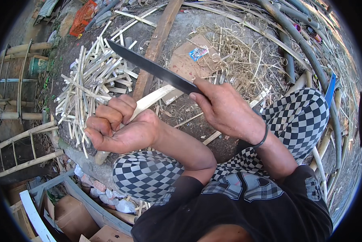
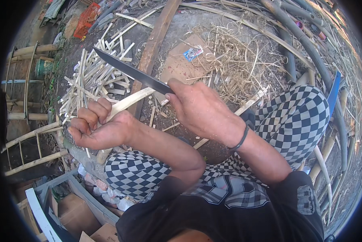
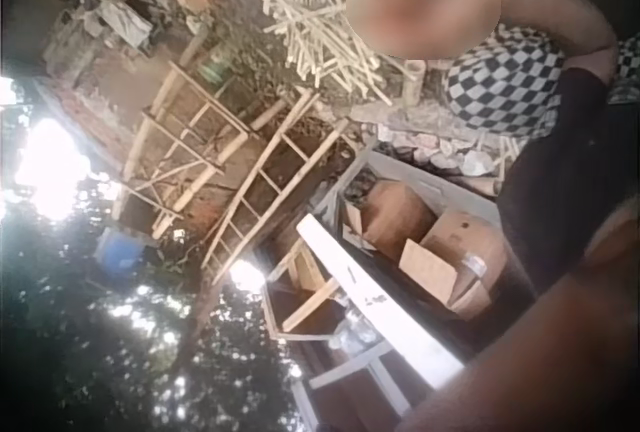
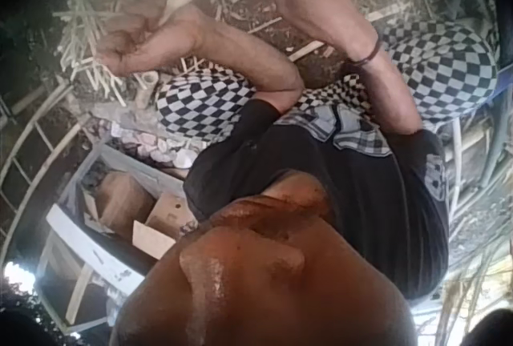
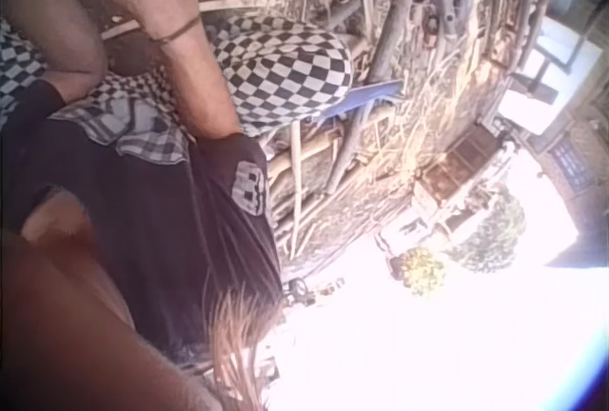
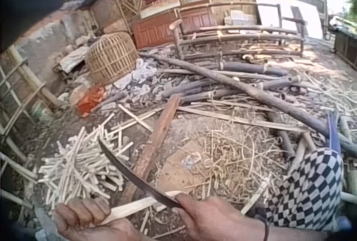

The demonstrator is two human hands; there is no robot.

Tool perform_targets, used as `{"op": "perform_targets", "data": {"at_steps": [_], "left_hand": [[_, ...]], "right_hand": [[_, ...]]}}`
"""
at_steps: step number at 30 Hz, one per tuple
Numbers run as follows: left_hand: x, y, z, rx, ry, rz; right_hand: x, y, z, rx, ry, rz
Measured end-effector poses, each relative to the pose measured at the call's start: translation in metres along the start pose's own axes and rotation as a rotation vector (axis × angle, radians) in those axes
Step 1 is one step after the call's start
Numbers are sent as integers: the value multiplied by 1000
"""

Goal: The person uses a knife to shave thin strips from a bamboo stick. They hold the bamboo with one hand and move the blade along its length to peel away thin layers, adding them to a pile of shavings on the ground.

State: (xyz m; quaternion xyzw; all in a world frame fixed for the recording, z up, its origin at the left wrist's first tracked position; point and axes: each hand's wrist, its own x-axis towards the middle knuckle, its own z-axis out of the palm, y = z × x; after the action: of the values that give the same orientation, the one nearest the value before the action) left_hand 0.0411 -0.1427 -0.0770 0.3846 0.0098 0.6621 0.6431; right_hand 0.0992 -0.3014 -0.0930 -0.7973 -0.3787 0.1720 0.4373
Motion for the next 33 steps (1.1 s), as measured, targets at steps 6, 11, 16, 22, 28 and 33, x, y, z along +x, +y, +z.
{"op": "perform_targets", "data": {"at_steps": [6,11,16,22,28,33], "left_hand": [[-8,2,-16,-18,-87,-9],[-22,-69,-12,32,254,-227],[-25,-101,-43,74,386,-341],[26,6,-54,-123,-7,-84],[17,37,-9,115,26,-38],[9,21,13,386,58,-71]], "right_hand": [[-2,-5,4,159,171,42],[4,4,0,-55,-14,174],[4,20,-23,-24,335,40],[14,40,-17,12,319,327],[-8,27,-3,99,151,120],[-19,15,19,57,5,57]]}}
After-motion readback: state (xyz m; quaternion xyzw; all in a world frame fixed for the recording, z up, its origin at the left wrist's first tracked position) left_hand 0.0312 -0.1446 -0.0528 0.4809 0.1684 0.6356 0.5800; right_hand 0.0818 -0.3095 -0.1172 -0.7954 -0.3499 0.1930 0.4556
